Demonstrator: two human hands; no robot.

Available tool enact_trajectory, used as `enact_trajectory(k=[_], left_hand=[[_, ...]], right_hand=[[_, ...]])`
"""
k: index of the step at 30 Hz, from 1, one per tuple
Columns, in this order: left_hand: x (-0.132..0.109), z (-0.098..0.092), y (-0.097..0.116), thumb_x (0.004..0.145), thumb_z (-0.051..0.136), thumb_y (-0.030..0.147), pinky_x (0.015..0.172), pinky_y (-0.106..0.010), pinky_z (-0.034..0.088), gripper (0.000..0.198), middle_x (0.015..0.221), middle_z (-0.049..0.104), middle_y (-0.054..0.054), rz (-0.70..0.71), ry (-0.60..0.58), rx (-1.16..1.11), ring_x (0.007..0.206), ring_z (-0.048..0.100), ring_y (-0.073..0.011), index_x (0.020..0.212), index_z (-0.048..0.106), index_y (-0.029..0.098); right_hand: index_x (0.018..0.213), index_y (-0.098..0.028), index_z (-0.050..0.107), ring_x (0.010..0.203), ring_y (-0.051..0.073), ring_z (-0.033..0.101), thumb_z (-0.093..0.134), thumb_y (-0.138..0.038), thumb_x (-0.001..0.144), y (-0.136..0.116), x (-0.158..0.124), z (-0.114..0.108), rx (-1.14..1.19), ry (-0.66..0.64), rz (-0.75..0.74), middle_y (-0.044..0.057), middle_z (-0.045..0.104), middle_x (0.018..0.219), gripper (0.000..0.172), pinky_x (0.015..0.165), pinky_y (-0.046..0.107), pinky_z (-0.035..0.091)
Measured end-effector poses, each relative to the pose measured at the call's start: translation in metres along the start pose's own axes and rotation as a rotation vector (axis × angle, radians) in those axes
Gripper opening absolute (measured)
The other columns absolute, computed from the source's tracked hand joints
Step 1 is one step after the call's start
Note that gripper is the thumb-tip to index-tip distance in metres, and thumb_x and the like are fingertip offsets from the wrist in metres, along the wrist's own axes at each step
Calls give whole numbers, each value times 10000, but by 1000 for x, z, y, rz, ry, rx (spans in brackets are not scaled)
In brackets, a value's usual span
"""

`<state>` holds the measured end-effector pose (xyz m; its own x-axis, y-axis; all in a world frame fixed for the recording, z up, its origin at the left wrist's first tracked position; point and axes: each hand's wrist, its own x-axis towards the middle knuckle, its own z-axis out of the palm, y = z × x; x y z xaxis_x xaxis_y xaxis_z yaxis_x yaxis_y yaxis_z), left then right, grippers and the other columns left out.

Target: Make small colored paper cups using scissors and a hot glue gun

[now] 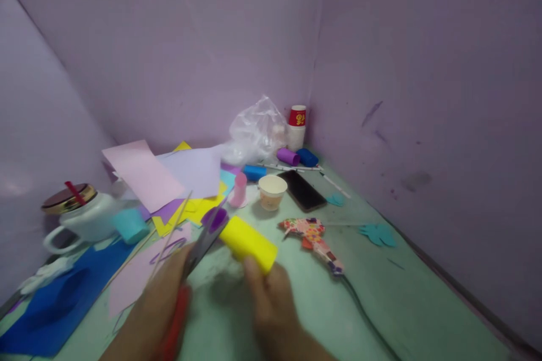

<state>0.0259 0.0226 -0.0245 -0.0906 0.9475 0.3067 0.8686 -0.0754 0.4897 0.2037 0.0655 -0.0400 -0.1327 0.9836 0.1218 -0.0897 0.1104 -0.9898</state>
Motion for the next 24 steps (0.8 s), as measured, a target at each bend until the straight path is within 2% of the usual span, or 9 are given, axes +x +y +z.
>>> enact_trajectory(k=[3,6,9,13,16,19,24], left_hand=[[-6,1,-3,761,395,115,940,-421,488,566,1201,607,-129,1,-53,-58,1173,534,-271,1323,431,181],[-12,0,-6,771,393,112,949,-446,476,558,1240,588,-140,-20,-30,-40,1195,516,-284,1324,436,182],[-13,1,-7,764,404,103,950,-460,465,571,1229,596,-137,-32,15,-4,1168,534,-288,1327,435,190],[-12,3,-4,756,407,85,931,-446,469,575,1169,631,-140,-70,41,33,1101,575,-282,1322,446,181],[-13,5,-1,760,394,75,914,-443,480,578,1163,635,-147,-85,63,39,1079,587,-280,1325,452,178],[-16,6,2,761,385,68,907,-446,487,596,1167,635,-140,-86,80,40,1085,586,-281,1342,436,186],[-18,1,5,774,387,53,923,-442,488,593,1198,619,-143,-28,41,57,1108,584,-278,1353,414,181]], right_hand=[[1025,-154,675,862,270,657,531,-420,883,5,-5,-3,-188,-2,-66,107,709,884,335,815,363,526],[1138,-158,633,980,284,648,493,-320,909,3,-7,-3,-263,-93,-209,122,703,1031,313,878,363,510],[1170,-176,629,1030,289,643,498,-232,896,3,-7,1,-318,-160,-379,122,697,1103,309,927,378,494],[1165,-179,637,993,291,664,517,-226,879,15,-11,6,-345,-63,-514,132,717,1052,313,909,388,510],[1135,-181,654,994,298,661,526,-249,880,23,-16,10,-344,5,-501,135,721,1035,293,929,404,493],[1105,-180,674,1000,308,656,543,-266,871,23,-19,11,-342,15,-484,142,717,1045,281,939,412,485],[1027,-216,710,989,337,645,592,-356,838,17,-20,6,-303,-60,-330,125,730,923,263,919,430,499]])
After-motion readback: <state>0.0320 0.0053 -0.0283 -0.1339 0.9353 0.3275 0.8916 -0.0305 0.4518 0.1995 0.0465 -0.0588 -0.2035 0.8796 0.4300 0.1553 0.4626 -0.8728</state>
